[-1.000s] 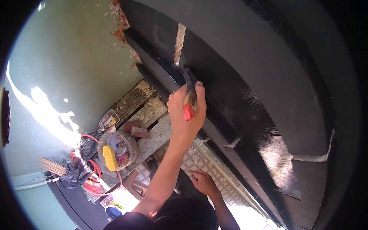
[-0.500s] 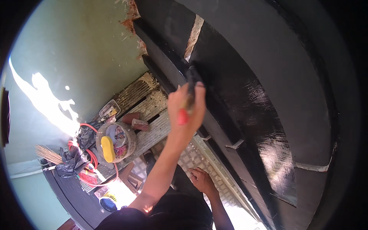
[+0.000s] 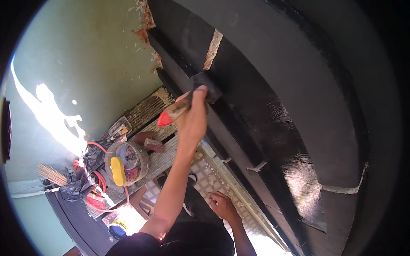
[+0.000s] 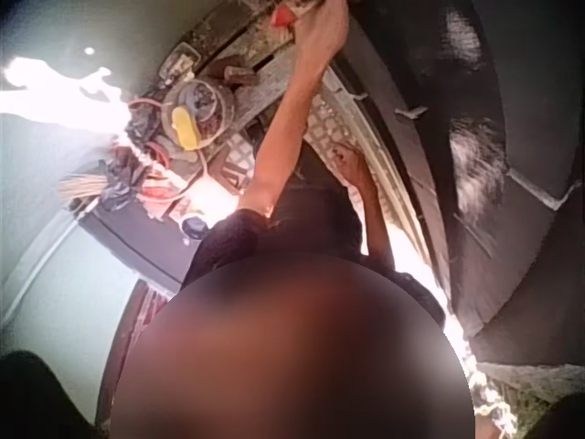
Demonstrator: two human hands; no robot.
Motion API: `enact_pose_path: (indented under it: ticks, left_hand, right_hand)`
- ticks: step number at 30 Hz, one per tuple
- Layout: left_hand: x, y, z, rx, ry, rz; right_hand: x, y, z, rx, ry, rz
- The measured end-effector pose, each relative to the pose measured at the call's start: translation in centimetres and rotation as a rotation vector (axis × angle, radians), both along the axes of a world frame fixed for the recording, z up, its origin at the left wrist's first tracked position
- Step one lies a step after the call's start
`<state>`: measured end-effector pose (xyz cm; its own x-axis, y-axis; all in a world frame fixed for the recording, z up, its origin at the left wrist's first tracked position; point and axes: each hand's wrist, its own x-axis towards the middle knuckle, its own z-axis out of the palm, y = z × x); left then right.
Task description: Apply black paint to a surface using a paintbrush.
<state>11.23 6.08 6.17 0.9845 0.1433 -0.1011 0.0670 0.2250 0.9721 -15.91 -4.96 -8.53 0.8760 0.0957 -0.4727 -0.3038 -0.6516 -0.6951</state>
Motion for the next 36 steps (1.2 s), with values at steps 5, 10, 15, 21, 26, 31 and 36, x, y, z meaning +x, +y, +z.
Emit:
enact_pose_path:
  ticks: [5, 10, 15, 21, 26, 31, 36]
  left_hand:
    - [0.5, 1.1, 2.9, -0.273, 0.162, -0.074]
    - [0.1, 1.8, -0.9, -0.060, 0.149, 0.063]
    - [1.5, -0.1, 0.8, 0.015, 0.045, 0.040]
    - [0.7, 1.2, 0.1, -0.332, 0.129, -0.007]
    - [1.0, -0.8, -1.0, -0.069, 0.077, 0.208]
    - [0.0, 0.1, 1.3, -0.405, 0.003, -0.065]
    - [0.2, 0.9, -1.9, -0.238, 0.067, 0.102]
  right_hand:
    - [0.1, 0.3, 0.3, 0.057, -0.032, -0.035]
    - [-0.2, 0.0, 0.4, 0.083, -0.034, -0.046]
    - [-0.2, -0.2, 0.2, 0.078, 0.010, -0.030]
    - [0.6, -0.6, 0.8, 0.076, -0.029, -0.053]
    - [2.5, -1.5, -0.2, 0.028, -0.088, -0.057]
    - [5.4, -2.6, 0.2, 0.002, -0.203, -0.037]
    - [7.1, -1.9, 2.2, -0.024, -0.398, -0.025]
